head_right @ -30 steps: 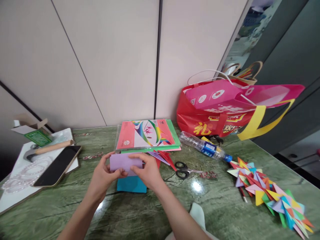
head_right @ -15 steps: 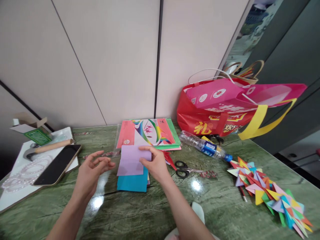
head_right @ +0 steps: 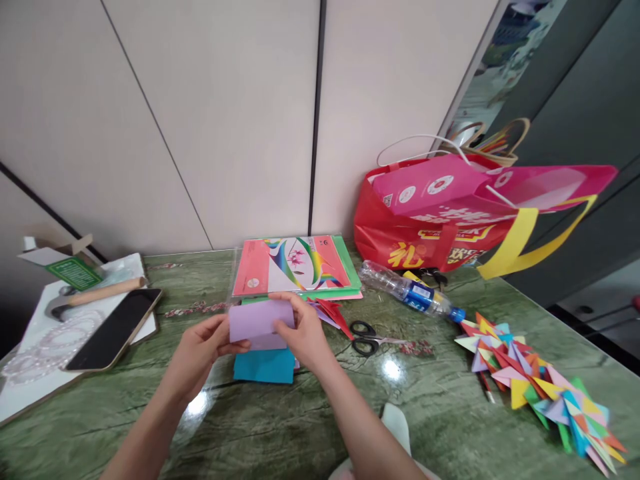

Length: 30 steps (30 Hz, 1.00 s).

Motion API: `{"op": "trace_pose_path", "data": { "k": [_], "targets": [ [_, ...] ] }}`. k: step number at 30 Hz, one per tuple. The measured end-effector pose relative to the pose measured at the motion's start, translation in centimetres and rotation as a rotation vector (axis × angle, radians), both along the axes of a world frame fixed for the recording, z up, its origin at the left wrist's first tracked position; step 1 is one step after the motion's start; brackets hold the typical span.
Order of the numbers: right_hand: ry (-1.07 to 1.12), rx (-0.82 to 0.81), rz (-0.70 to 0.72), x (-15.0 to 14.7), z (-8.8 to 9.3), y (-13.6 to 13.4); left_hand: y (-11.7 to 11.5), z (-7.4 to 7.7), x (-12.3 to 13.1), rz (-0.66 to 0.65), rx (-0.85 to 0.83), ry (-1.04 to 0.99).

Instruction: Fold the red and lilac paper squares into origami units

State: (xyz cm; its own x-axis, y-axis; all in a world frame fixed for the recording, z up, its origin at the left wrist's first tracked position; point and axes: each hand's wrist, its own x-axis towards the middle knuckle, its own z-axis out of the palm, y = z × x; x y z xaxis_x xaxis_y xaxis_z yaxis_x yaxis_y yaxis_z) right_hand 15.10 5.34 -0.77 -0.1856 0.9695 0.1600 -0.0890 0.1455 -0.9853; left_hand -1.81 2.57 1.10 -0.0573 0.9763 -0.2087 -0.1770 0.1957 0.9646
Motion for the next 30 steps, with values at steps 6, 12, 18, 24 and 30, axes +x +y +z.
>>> {"op": "trace_pose_path", "data": {
  "k": [6,12,18,24,30],
  "targets": [
    [-0.058,0.067,0.033,-0.4,-0.2,-0.2,-0.2,0.0,0.5,-0.141,-0.057,0.024],
    [-0.235,0.227,-0.029,-0.1,-0.1,-0.4,0.0,-1.2,0.3,-0.074,0.061,0.226],
    [-0.509,0.461,-0.038,-0.4,0.2,-1.0,0.1,-2.2,-0.2,0.049,0.272,0.575],
    [-0.601,0.603,-0.043,-0.6,-0.1,-1.0,0.2,-1.6,-0.3,0.156,0.272,0.617],
    [-0.58,0.562,-0.065,-0.8,-0.2,-1.2,0.3,-1.4,-0.4,0.203,0.195,0.279]
  ]
}}
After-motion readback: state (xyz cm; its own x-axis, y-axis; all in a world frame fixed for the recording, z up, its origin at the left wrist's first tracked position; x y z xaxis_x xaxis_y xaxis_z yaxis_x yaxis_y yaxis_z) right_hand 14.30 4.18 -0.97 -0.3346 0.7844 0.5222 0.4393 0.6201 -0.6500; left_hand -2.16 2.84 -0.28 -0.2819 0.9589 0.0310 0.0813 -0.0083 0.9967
